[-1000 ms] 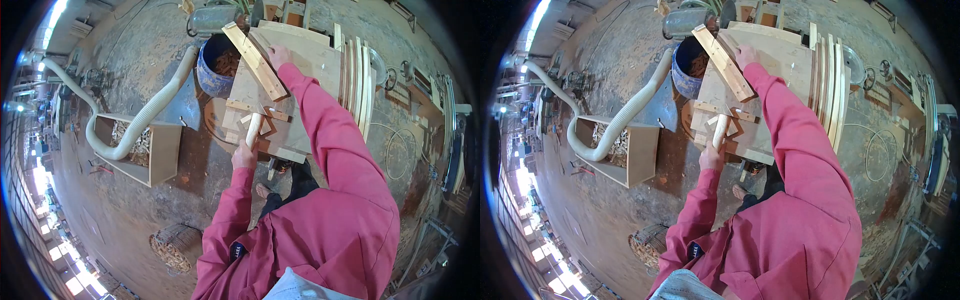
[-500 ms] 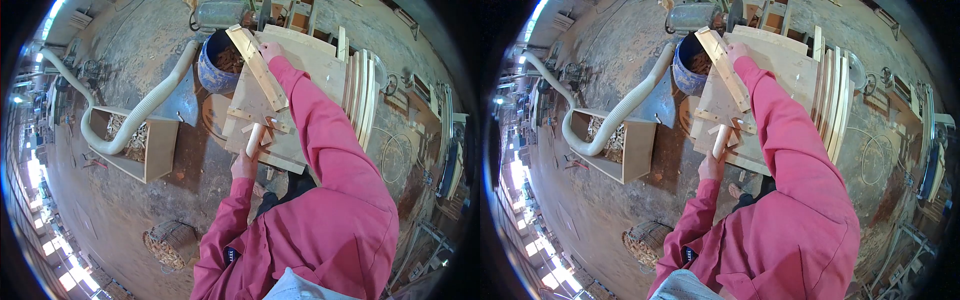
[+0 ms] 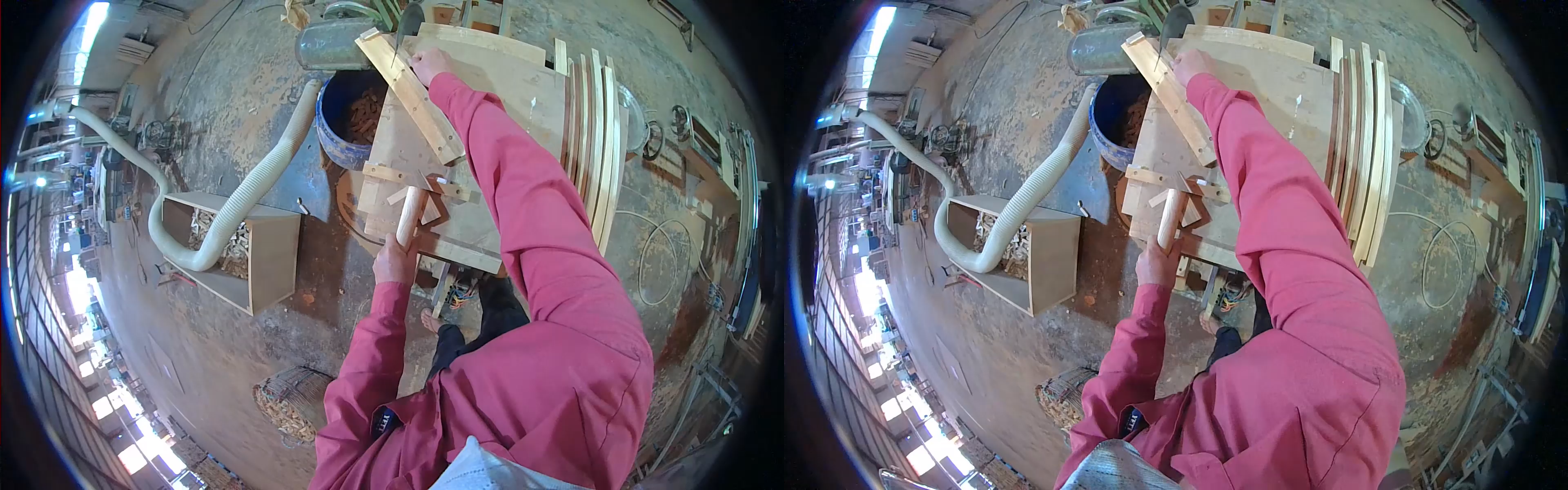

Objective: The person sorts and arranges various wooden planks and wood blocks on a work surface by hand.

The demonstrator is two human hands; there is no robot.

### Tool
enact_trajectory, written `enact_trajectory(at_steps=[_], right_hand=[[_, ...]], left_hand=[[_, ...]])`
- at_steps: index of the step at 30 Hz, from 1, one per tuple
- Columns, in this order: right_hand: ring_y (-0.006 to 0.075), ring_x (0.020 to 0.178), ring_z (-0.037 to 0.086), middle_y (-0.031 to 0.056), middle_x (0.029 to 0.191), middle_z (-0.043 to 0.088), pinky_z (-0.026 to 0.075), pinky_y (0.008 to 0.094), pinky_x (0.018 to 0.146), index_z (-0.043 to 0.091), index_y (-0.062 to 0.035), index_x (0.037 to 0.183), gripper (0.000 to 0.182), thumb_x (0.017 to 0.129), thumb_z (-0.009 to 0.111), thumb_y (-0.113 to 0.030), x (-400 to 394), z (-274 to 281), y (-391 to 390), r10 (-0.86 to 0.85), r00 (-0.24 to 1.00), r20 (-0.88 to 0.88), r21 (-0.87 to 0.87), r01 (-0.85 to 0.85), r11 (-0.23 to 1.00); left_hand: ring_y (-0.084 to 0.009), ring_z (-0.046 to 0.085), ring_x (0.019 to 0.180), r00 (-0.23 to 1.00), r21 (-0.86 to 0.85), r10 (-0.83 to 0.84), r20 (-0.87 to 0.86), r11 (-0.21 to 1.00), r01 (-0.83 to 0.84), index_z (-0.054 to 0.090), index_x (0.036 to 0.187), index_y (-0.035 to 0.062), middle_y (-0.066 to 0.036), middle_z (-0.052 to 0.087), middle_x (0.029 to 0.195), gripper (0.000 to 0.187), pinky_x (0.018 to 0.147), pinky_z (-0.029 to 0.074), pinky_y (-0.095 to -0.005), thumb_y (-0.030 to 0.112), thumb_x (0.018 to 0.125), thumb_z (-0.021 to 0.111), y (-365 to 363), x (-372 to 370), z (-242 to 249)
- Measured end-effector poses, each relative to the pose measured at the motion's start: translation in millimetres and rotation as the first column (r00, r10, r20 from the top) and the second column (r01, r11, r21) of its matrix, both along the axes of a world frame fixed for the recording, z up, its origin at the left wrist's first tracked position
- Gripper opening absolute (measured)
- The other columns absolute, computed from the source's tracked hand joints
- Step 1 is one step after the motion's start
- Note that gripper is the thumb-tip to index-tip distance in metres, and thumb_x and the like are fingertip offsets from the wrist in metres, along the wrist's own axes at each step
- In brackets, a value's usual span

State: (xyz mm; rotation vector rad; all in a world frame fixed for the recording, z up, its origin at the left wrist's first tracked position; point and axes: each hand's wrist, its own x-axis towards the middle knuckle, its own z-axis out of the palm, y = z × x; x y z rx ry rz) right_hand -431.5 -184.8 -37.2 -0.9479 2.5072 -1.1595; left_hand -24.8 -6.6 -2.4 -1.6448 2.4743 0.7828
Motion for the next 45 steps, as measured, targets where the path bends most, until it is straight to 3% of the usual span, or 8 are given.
enact_trajectory(at_steps=[15, 20, 23, 25, 27, 28, 36, 45], right_hand=[[0.0296, 0.114, 0.069, 0.0201, 0.123, 0.072, 0.052, 0.0389, 0.097, 0.072, -0.0027, 0.125, 0.044, 0.093, 0.072, -0.032, 31, -18, 72, -0.057, 0.985, 0.161, -0.133, 0.079, 0.988], [0.0258, 0.087, 0.072, 0.0136, 0.102, 0.075, 0.06, 0.0369, 0.076, 0.073, -0.0033, 0.118, 0.028, 0.098, 0.07, -0.023, 36, 126, 211, -0.609, 0.675, 0.416, -0.633, 0.696, 0.338], [0.025, 0.089, 0.072, 0.0114, 0.104, 0.075, 0.059, 0.0362, 0.078, 0.071, -0.0032, 0.121, 0.03, 0.097, 0.068, -0.021, 122, 234, 180, -0.484, 0.773, 0.41, -0.794, 0.564, 0.228], [0.0243, 0.093, 0.07, 0.0103, 0.105, 0.074, 0.057, 0.036, 0.081, 0.073, -0.0062, 0.118, 0.03, 0.093, 0.074, -0.024, 208, 228, 123, 0.052, 0.985, 0.163, -0.791, 0.099, 0.604], [0.0236, 0.097, 0.069, 0.0091, 0.106, 0.073, 0.054, 0.0358, 0.084, 0.076, -0.0091, 0.114, 0.031, 0.089, 0.079, -0.027, 283, 236, 94, 0.728, 0.674, -0.125, -0.446, -0.694, 0.566], [0.0277, 0.101, 0.068, 0.0101, 0.107, 0.072, 0.053, 0.038, 0.088, 0.075, -0.0086, 0.117, 0.038, 0.086, 0.083, -0.029, 318, 242, 103, 0.519, 0.547, -0.657, -0.304, -0.822, 0.482], [0.0386, 0.129, 0.056, 0.0232, 0.138, 0.06, 0.046, 0.0478, 0.108, 0.062, -0.0018, 0.135, 0.063, 0.092, 0.072, -0.046, 275, 71, 306, 0.14, 0.951, -0.275, 0.037, -0.135, 0.99], [0.0453, 0.15, 0.028, 0.0275, 0.159, 0.034, 0.02, 0.0626, 0.121, 0.044, -0.0048, 0.151, 0.078, 0.094, 0.065, -0.053, 198, 57, 434, -0.098, 0.808, -0.581, 0.419, 0.4, 0.815]], left_hand=[[-0.0443, 0.072, 0.08, 0.999, -0.028, 0.016, -0.035, 0.999, -0.017, 0.056, 0.104, 0.0055, -0.023, 0.072, 0.082, 0.042, 0.069, 0.058, -0.0529, 0.043, 0.093, 0.071, 12, 25, 4], [-0.0425, 0.073, 0.08, 0.993, 0.004, -0.034, -0.113, 0.999, 0.035, 0.057, 0.108, 0.0052, -0.022, 0.073, 0.086, 0.041, 0.07, 0.058, -0.0533, 0.041, 0.093, 0.071, 22, 58, 12], [-0.0428, 0.072, 0.082, 0.981, -0.026, -0.01, -0.196, 1.0, 0.005, 0.057, 0.107, 0.0056, -0.022, 0.072, 0.086, 0.038, 0.07, 0.057, -0.0539, 0.038, 0.093, 0.071, 28, 73, 19], [-0.0434, 0.072, 0.083, 0.983, 0.062, 0.005, -0.184, 0.998, 0.006, 0.056, 0.108, 0.0056, -0.022, 0.073, 0.088, 0.036, 0.071, 0.057, -0.0535, 0.035, 0.093, 0.071, 25, 82, 23], [-0.0437, 0.072, 0.085, 0.985, 0.042, -0.03, -0.17, 0.998, 0.038, 0.056, 0.106, 0.0045, -0.023, 0.073, 0.09, 0.034, 0.073, 0.057, -0.0537, 0.033, 0.093, 0.069, 30, 93, -1], [-0.0423, 0.072, 0.091, 0.986, 0.099, 0.007, -0.167, 0.995, 0.01, 0.057, 0.109, 0.0032, -0.022, 0.074, 0.095, 0.03, 0.078, 0.057, -0.0533, 0.022, 0.09, 0.07, 31, 95, 6], [-0.0452, 0.071, 0.093, 0.999, 0.119, -0.024, 0.049, 0.993, 0.018, 0.071, 0.097, 0.0029, -0.023, 0.074, 0.094, 0.027, 0.08, 0.057, -0.0555, 0.029, 0.093, 0.065, 33, 112, -31], [-0.0492, 0.07, 0.086, 0.996, -0.076, -0.069, -0.049, 0.995, 0.065, 0.057, 0.103, 0.0034, -0.028, 0.072, 0.089, 0.05, 0.077, 0.055, -0.0581, 0.051, 0.095, 0.067, 52, 110, 1]])
